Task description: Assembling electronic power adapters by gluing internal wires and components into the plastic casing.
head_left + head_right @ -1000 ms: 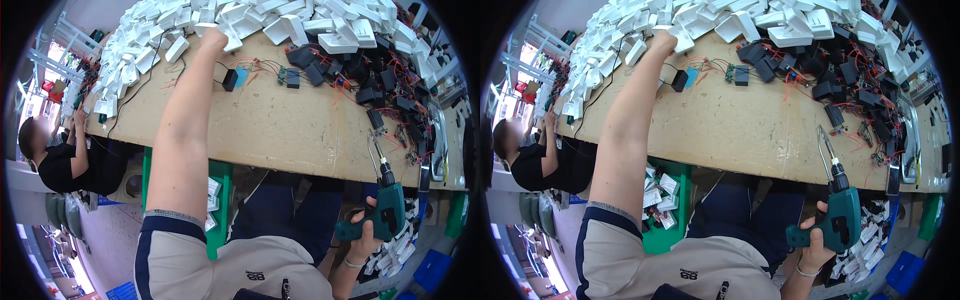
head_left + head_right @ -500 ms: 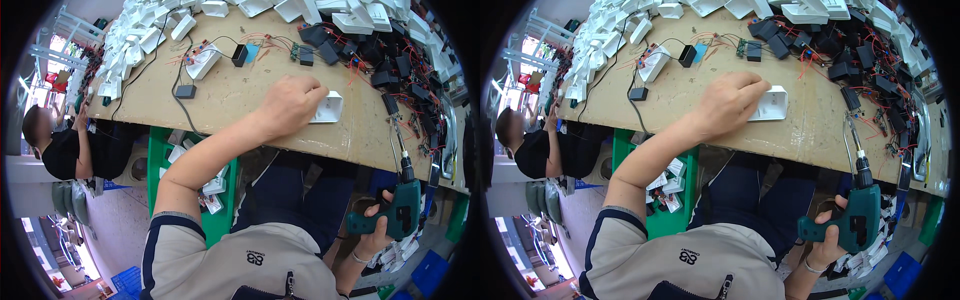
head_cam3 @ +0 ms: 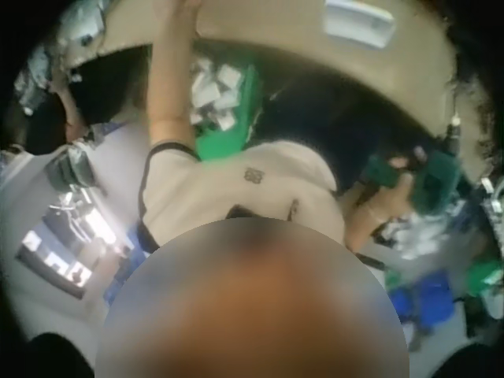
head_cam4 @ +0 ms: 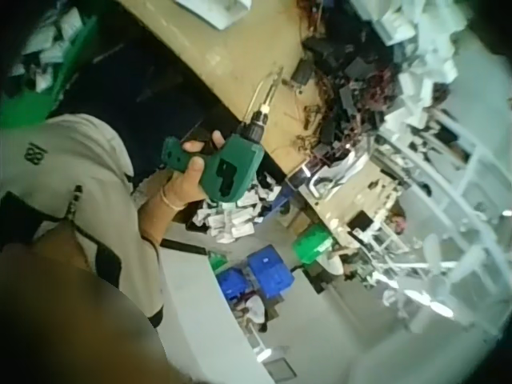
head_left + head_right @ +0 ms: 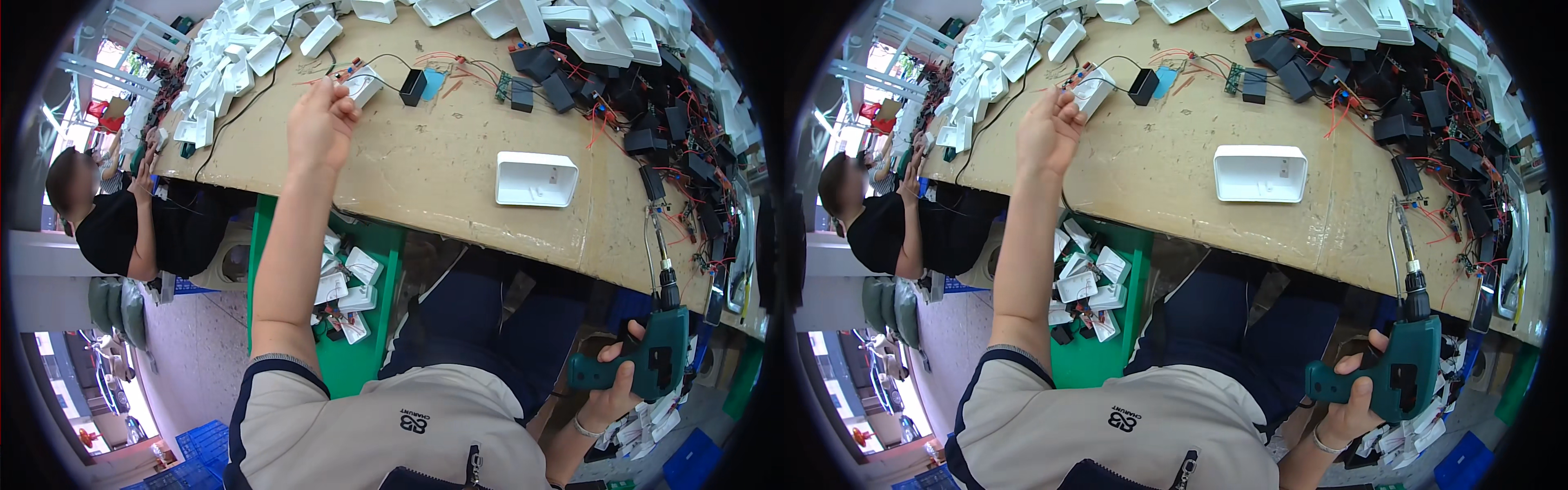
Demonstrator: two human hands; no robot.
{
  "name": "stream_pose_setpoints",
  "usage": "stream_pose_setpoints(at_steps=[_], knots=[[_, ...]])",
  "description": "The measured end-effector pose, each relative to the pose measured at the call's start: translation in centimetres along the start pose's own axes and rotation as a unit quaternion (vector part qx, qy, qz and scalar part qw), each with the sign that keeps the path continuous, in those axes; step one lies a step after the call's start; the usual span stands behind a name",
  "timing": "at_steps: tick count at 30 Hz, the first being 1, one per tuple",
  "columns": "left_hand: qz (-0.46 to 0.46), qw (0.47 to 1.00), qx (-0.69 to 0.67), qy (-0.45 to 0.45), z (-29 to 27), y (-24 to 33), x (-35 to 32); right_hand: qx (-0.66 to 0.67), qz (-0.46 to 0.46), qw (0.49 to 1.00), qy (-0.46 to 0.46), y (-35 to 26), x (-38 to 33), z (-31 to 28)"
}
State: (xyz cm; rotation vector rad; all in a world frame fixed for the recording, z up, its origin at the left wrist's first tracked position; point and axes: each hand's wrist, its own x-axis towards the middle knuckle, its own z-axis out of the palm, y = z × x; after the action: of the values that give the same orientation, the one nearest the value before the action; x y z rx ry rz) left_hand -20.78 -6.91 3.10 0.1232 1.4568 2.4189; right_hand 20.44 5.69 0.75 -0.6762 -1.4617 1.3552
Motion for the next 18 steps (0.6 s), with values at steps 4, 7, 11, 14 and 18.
stream_pose_setpoints(at_steps=[4,7,11,14,18], knots=[[-0.05,0.998,0.011,-0.028,-1.1,1.1,2.8,0.008,0.005,1.0,0.004,0.3,0.0,0.0],[-0.079,0.995,0.037,0.049,-0.9,0.8,3.2,0.011,0.001,1.0,-0.007,0.4,0.0,-0.4],[-0.09,0.992,0.043,0.071,-1.6,1.2,2.7,0.022,0.0,0.999,-0.024,0.6,0.2,-0.7],[-0.11,0.992,0.044,0.043,-2.3,1.5,3.3,-0.001,0.022,1.0,0.01,0.7,0.3,-0.5],[-0.127,0.989,0.049,0.053,-0.4,1.1,4.1,0.006,0.028,1.0,0.002,1.1,0.5,-0.8]])
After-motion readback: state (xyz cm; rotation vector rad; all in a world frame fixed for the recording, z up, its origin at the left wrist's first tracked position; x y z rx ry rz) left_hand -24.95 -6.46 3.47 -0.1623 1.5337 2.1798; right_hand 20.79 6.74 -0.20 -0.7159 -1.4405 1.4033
